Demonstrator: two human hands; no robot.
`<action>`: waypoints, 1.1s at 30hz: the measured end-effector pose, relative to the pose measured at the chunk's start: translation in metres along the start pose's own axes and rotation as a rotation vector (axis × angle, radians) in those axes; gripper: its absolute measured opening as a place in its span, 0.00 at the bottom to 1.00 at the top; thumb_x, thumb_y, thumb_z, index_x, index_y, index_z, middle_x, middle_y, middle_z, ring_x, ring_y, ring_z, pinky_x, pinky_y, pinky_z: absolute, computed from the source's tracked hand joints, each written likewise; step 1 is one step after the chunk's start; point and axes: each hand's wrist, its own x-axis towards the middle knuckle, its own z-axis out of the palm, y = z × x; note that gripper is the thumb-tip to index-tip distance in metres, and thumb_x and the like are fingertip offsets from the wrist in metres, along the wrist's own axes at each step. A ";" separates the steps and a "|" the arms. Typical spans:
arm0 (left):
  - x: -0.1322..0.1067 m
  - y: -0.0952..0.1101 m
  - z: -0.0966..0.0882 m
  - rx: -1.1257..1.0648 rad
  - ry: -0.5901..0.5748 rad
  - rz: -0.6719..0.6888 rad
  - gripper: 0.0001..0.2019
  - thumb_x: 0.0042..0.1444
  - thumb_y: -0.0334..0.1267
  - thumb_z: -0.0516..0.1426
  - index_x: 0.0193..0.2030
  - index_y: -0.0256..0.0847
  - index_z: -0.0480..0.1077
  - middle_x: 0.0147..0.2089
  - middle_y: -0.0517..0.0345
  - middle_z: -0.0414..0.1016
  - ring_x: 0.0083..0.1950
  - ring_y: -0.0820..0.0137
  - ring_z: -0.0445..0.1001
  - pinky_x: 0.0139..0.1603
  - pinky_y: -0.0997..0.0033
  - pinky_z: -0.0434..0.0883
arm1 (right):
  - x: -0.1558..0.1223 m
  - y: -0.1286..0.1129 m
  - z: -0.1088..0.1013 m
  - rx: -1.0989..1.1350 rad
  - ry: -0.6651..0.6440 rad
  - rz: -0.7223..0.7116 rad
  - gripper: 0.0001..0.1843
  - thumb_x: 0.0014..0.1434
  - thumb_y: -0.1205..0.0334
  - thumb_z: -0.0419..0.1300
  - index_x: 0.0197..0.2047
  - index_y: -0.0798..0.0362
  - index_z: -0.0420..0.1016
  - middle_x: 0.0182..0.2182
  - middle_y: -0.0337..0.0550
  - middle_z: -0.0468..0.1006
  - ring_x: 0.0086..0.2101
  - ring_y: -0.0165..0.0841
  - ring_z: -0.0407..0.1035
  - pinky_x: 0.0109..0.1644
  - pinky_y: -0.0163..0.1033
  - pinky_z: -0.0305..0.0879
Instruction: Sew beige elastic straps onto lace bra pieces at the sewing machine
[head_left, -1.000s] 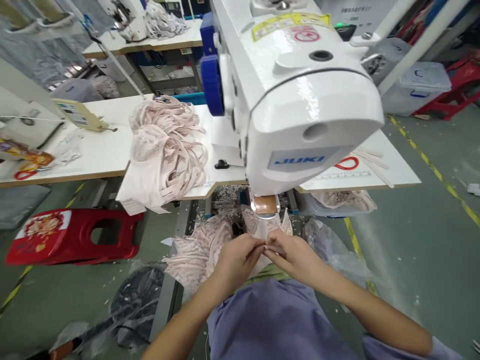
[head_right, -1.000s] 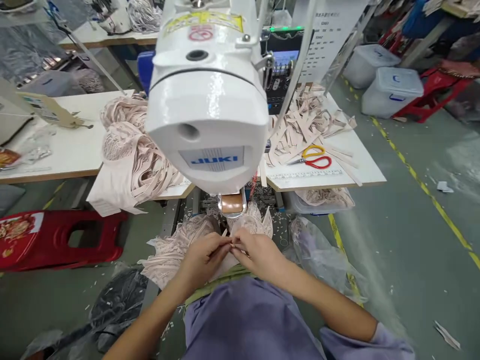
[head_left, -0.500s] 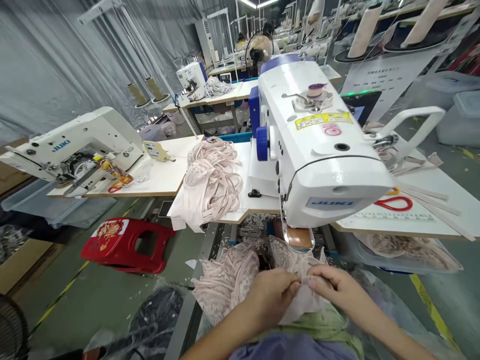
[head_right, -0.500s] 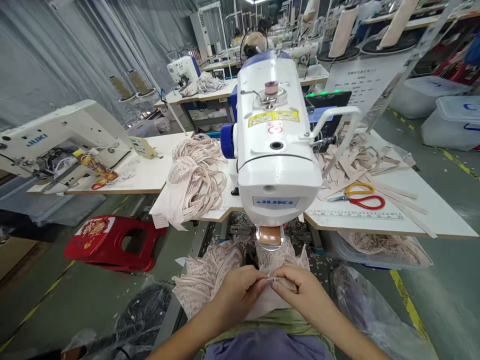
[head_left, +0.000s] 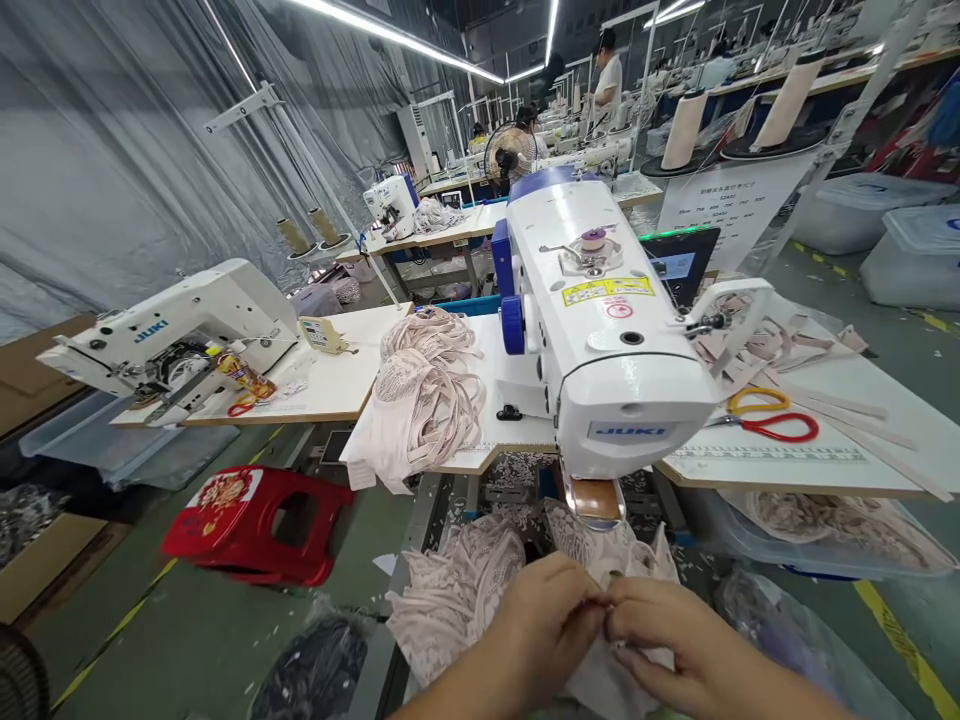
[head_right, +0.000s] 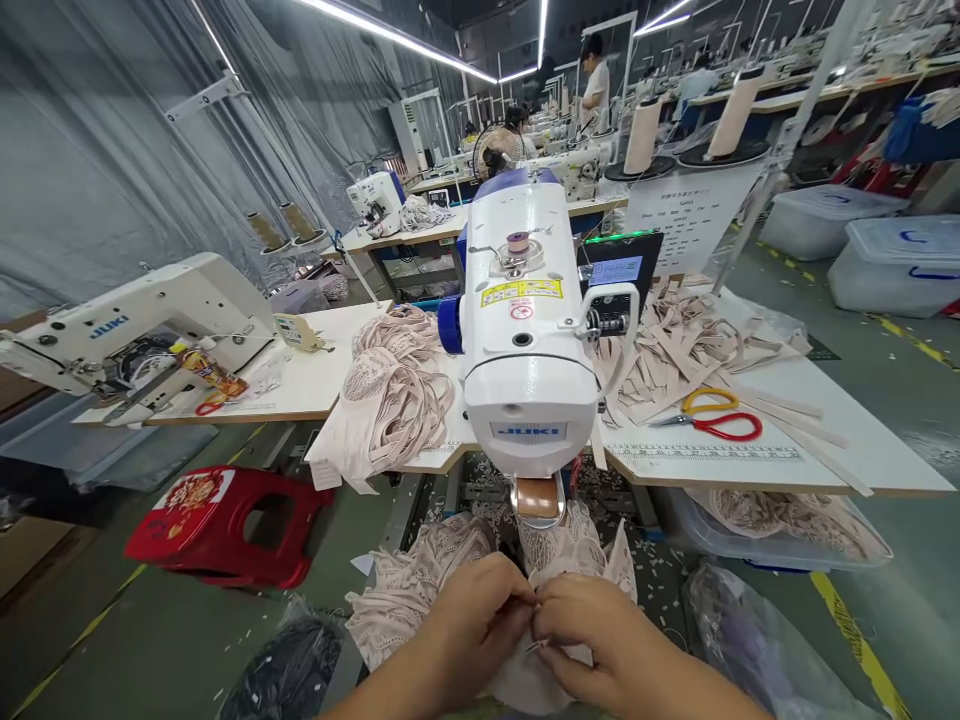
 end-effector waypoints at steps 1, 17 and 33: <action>0.000 -0.001 0.000 -0.061 0.022 -0.010 0.08 0.63 0.31 0.53 0.40 0.40 0.75 0.35 0.52 0.78 0.37 0.69 0.77 0.38 0.76 0.70 | 0.001 -0.001 -0.001 -0.021 0.017 -0.016 0.10 0.62 0.67 0.50 0.29 0.51 0.65 0.27 0.41 0.72 0.30 0.32 0.68 0.33 0.34 0.64; 0.015 -0.004 0.002 -0.028 -0.200 -0.527 0.05 0.52 0.26 0.55 0.31 0.41 0.66 0.35 0.56 0.71 0.38 0.66 0.69 0.41 0.69 0.66 | 0.004 0.017 0.032 -0.109 0.218 0.023 0.12 0.60 0.71 0.47 0.27 0.50 0.61 0.23 0.40 0.70 0.25 0.31 0.66 0.27 0.34 0.59; 0.005 -0.015 0.031 -0.208 0.214 -0.322 0.07 0.63 0.37 0.57 0.34 0.40 0.74 0.32 0.59 0.75 0.34 0.71 0.72 0.36 0.75 0.67 | -0.002 0.006 0.017 0.119 0.320 0.300 0.08 0.62 0.64 0.53 0.33 0.51 0.73 0.28 0.38 0.76 0.30 0.29 0.68 0.35 0.33 0.62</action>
